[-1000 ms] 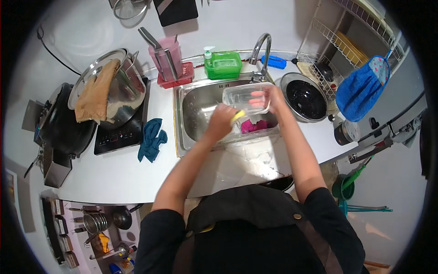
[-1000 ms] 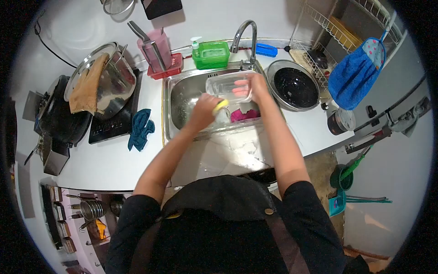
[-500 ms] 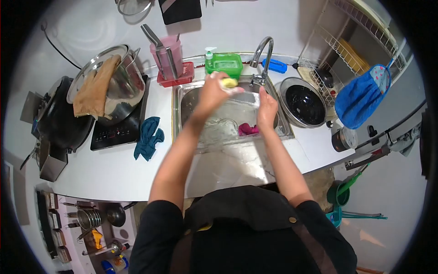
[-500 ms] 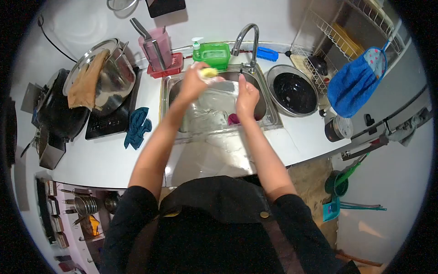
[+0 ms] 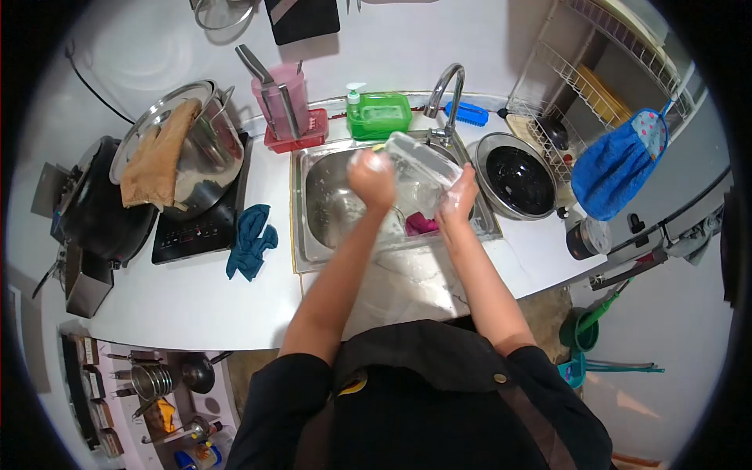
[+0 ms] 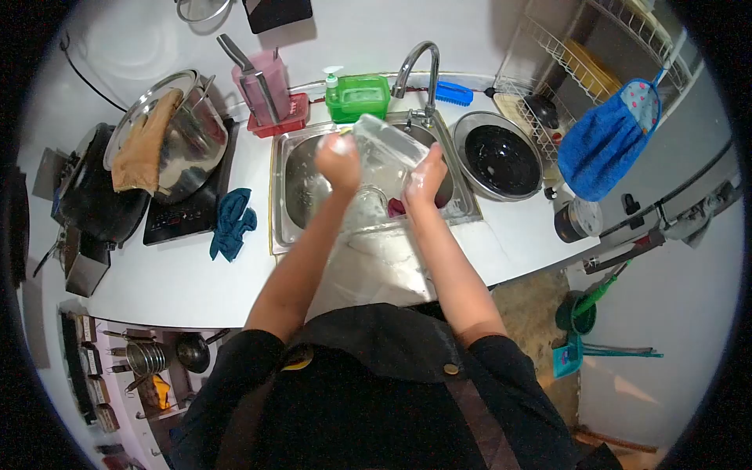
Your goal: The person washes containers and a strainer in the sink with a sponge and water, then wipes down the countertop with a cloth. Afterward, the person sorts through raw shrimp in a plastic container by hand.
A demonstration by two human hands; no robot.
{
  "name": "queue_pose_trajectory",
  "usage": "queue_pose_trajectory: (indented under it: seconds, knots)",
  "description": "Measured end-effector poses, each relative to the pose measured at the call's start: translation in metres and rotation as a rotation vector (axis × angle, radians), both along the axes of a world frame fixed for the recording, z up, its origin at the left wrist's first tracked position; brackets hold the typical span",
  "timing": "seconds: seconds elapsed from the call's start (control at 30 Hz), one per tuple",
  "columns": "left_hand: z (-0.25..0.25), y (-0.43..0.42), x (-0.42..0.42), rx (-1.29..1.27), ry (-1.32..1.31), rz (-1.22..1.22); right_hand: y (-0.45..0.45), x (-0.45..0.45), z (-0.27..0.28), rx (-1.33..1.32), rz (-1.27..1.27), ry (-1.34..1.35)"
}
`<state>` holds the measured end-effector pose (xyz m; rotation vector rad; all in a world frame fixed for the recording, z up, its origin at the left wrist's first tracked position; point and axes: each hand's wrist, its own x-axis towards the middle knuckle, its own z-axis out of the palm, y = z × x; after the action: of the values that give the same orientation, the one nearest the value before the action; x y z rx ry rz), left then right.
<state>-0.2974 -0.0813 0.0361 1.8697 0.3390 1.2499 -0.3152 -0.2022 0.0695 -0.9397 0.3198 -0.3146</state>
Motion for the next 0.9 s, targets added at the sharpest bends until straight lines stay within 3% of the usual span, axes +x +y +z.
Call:
queue_pose_trajectory:
  seconds: [0.03,0.07,0.17,0.2,0.27,0.33,0.43,0.47,0.6,0.7,0.8,0.9]
  knots:
    - [-0.008,-0.021,-0.011,-0.017,-0.087,-0.066,0.001,0.008,-0.01,0.065,0.001,0.016]
    - [-0.004,-0.045,-0.032,-0.246,-0.007,-0.296,0.002,0.015,-0.022,0.129,0.003,0.034]
    - [-0.003,-0.059,-0.056,-0.024,-0.065,-0.31,0.005,0.035,-0.055,0.176,0.061,0.024]
    - [-0.011,-0.047,-0.043,0.052,-0.129,-0.225,0.014,0.023,-0.045,0.337,0.118,0.015]
    - [-0.002,-0.017,-0.017,-0.042,-0.137,0.034,0.009,0.015,-0.064,0.295,0.216,0.019]
    - [-0.019,0.021,0.022,-0.457,-0.105,-0.053,0.01,0.005,-0.067,0.288,0.232,0.059]
    - [-0.014,0.018,0.007,-1.417,-0.118,-0.885,0.017,0.008,-0.064,0.385,0.227,0.051]
    - [-0.037,0.012,0.013,-1.42,-0.186,-1.089,0.023,0.005,-0.057,0.362,0.176,0.056]
    - [-0.051,-0.012,-0.008,-1.31,-0.044,-0.787,0.022,0.01,-0.043,0.569,0.254,0.158]
    - [-0.05,0.009,0.012,-1.226,-0.104,-0.497,0.01,0.038,-0.115,0.109,0.373,0.344]
    - [0.015,0.021,-0.018,-0.333,0.078,-0.117,0.003,-0.004,-0.025,0.307,0.56,0.477]
    - [0.007,0.04,-0.023,0.453,-0.013,-0.328,-0.007,-0.01,0.013,0.408,0.629,0.525]
